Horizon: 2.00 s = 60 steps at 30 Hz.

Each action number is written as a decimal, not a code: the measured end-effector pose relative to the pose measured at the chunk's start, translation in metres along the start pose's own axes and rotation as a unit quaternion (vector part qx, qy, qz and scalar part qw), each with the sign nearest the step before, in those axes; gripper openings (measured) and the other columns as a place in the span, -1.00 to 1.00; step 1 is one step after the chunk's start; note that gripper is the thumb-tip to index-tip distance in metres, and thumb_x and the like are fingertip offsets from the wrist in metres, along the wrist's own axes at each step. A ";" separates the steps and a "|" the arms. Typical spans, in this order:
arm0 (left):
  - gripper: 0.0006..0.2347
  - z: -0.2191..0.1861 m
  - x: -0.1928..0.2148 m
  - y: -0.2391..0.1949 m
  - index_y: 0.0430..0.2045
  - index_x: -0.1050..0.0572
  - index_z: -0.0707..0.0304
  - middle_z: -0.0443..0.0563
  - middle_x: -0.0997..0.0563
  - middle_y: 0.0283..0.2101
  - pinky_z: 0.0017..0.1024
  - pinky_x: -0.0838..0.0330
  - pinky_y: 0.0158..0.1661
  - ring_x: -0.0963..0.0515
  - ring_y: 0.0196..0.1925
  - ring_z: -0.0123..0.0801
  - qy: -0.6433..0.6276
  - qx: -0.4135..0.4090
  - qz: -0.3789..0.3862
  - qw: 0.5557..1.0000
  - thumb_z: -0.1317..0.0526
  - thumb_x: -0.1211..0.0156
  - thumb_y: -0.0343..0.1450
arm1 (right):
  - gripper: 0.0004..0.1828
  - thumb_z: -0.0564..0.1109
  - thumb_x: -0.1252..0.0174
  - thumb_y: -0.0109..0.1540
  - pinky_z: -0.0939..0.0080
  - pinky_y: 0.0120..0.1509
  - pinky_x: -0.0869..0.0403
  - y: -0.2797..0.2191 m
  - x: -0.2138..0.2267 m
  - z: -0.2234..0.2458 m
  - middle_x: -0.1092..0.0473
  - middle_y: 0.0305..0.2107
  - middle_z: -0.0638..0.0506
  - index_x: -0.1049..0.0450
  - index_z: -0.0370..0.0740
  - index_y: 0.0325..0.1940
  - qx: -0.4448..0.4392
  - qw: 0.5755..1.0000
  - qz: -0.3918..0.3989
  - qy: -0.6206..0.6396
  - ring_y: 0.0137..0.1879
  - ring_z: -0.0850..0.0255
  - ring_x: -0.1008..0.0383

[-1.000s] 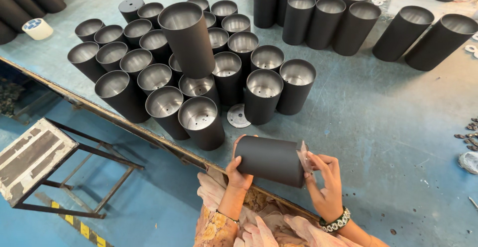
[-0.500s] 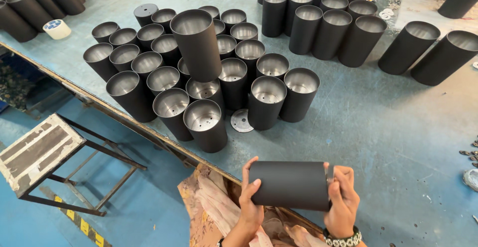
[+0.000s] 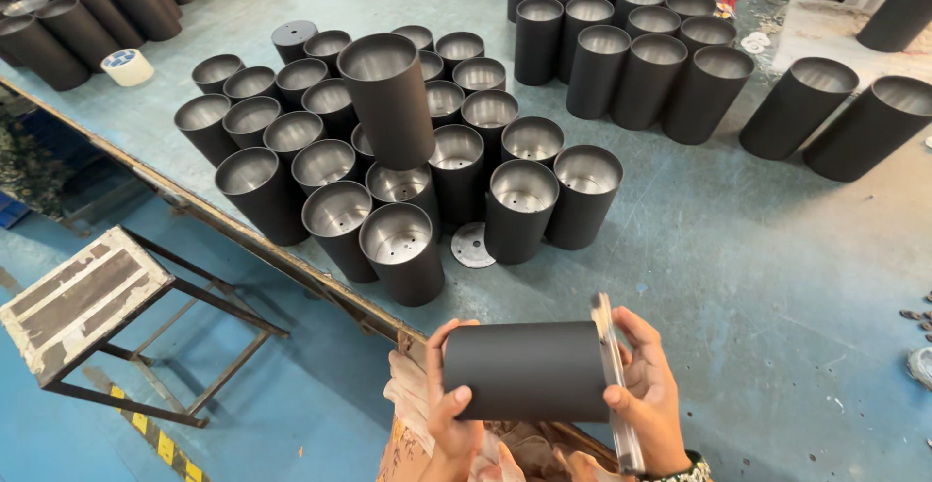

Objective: The person picks up black cylindrical housings and fits circular metal plates and small brackets into them by hand.

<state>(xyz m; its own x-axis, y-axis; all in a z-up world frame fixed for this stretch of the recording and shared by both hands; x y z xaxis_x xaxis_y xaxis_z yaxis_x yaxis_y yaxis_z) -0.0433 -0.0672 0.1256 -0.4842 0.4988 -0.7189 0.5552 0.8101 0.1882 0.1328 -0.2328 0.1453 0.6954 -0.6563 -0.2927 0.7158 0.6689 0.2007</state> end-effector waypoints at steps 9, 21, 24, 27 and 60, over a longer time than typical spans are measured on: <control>-0.21 -0.001 -0.001 -0.008 0.23 -0.29 0.40 0.27 -0.37 0.26 -0.21 -0.26 0.25 -0.39 0.24 -0.06 0.184 -0.053 0.019 0.981 0.04 -0.42 0.10 | -0.32 0.16 0.14 0.38 0.14 0.14 -0.37 -0.015 0.045 -0.093 -0.46 -0.03 -0.06 -0.31 -0.38 0.42 -0.248 0.954 -0.091 0.144 0.05 0.19 -0.41; -0.21 0.003 0.017 -0.007 0.21 -0.30 0.48 0.33 -0.38 0.26 -0.16 -0.25 0.26 -0.40 0.27 -0.02 0.164 -0.064 0.029 0.984 0.05 -0.44 0.09 | -0.37 -0.18 -0.16 0.18 0.08 0.21 -0.40 -0.024 0.051 -0.074 -0.47 0.06 -0.02 -0.32 -0.32 0.35 -0.312 0.942 0.040 0.112 0.11 0.18 -0.45; -0.21 0.002 0.022 -0.008 0.23 -0.26 0.48 0.33 -0.40 0.23 -0.15 -0.29 0.19 -0.43 0.19 -0.04 0.106 -0.039 0.001 0.994 0.11 -0.38 0.08 | -0.37 -0.30 -0.18 0.21 0.10 0.30 -0.38 -0.013 0.031 -0.040 -0.45 0.02 -0.06 -0.31 -0.31 0.40 -0.191 0.974 0.119 -0.014 0.13 0.17 -0.42; -0.23 0.002 0.025 -0.007 0.25 -0.25 0.49 0.35 -0.43 0.19 -0.15 -0.29 0.20 -0.45 0.18 -0.03 0.054 -0.020 -0.029 0.998 0.15 -0.28 0.08 | -0.46 -0.46 -0.15 0.11 0.07 0.22 -0.43 -0.009 0.024 -0.017 -0.33 0.01 0.02 -0.47 -0.29 0.18 -0.059 0.986 0.134 -0.083 0.13 0.15 -0.41; -0.43 0.016 0.055 -0.016 0.18 -0.50 0.48 0.04 -0.40 0.12 -0.30 -0.15 0.30 -0.30 0.20 -0.20 0.300 -0.060 -0.134 0.943 0.07 0.05 0.32 | -0.70 -0.48 -0.01 0.17 -0.02 0.23 -0.49 -0.015 0.029 -0.021 -0.37 0.19 -0.16 -0.64 -0.35 -0.24 0.001 0.994 0.110 -0.023 0.20 -0.05 -0.50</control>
<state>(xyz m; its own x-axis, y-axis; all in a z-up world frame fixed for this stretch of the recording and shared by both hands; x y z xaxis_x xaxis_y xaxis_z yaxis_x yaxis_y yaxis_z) -0.0682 -0.0578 0.0724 -0.9116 0.3259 -0.2507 0.2948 0.9430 0.1541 0.1405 -0.2547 0.1142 0.8371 -0.5099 -0.1982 0.5464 0.7971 0.2570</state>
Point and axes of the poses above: each hand's wrist, its own y-axis towards the middle knuckle, its own x-axis out of the back of the hand, z = x × y, the point moved 6 cm from there along y, towards the middle knuckle
